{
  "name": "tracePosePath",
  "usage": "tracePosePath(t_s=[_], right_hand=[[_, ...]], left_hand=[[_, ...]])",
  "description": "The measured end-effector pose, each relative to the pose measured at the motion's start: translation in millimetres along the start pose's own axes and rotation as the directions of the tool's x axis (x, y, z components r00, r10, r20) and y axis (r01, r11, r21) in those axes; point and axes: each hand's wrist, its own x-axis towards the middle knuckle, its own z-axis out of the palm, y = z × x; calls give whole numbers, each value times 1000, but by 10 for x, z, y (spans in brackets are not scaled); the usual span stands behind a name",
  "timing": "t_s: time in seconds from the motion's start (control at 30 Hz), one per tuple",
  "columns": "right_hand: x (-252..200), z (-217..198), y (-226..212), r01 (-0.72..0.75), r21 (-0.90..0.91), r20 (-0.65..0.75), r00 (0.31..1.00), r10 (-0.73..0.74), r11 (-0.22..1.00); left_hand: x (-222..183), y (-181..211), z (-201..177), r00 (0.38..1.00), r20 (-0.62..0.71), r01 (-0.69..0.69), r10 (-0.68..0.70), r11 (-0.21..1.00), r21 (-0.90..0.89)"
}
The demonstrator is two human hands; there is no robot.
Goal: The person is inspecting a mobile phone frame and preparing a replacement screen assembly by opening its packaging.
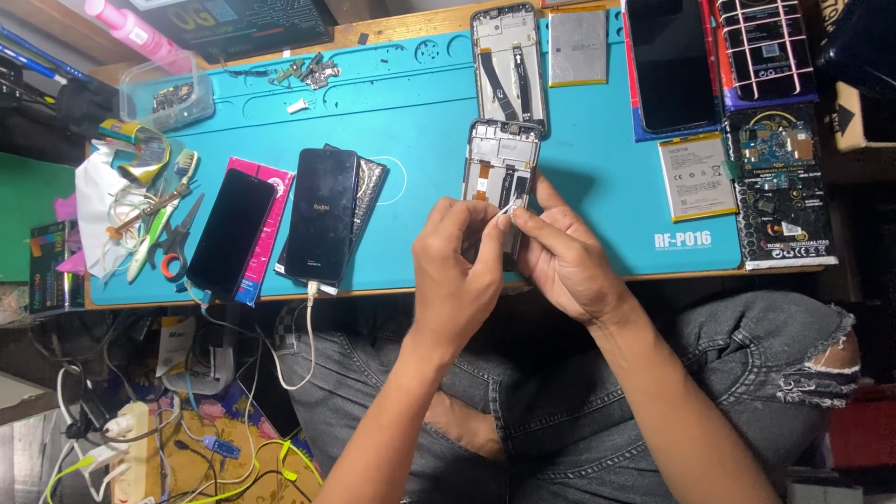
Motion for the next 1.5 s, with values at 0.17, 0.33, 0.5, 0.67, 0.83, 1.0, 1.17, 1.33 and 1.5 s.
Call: tracePosePath(t_s=[0.17,0.33,0.5,0.67,0.83,1.0,1.17,1.33,1.5], right_hand=[[27,-100,63,9,-2,-10,1000,-9,1000],[26,-124,101,33,21,-56,998,-32,999],[24,-180,154,56,-13,-69,996,-57,998],[3,-120,103,52,-13,-61,997,-53,999],[-23,-60,74,49,19,-60,997,-48,999],[4,-122,124,66,8,-67,996,-66,998],[12,-108,121,70,-15,-88,994,-71,997],[27,-187,187,84,-41,-92,992,-88,996],[14,-127,154,76,-33,-89,993,-79,997]], left_hand=[[-12,-5,33,1000,-20,1,-1,1000,18],[-16,23,41,1000,-28,4,-4,1000,25],[-35,51,48,997,-55,-54,59,995,86],[-52,70,47,994,-60,-88,94,990,107],[-37,19,26,999,-38,-34,34,999,-5],[-31,12,33,999,-42,-6,5,1000,-19],[-37,31,49,998,-54,-32,34,999,28],[-41,60,41,994,-70,-79,87,991,105],[-63,118,29,977,-61,-182,203,950,252]])
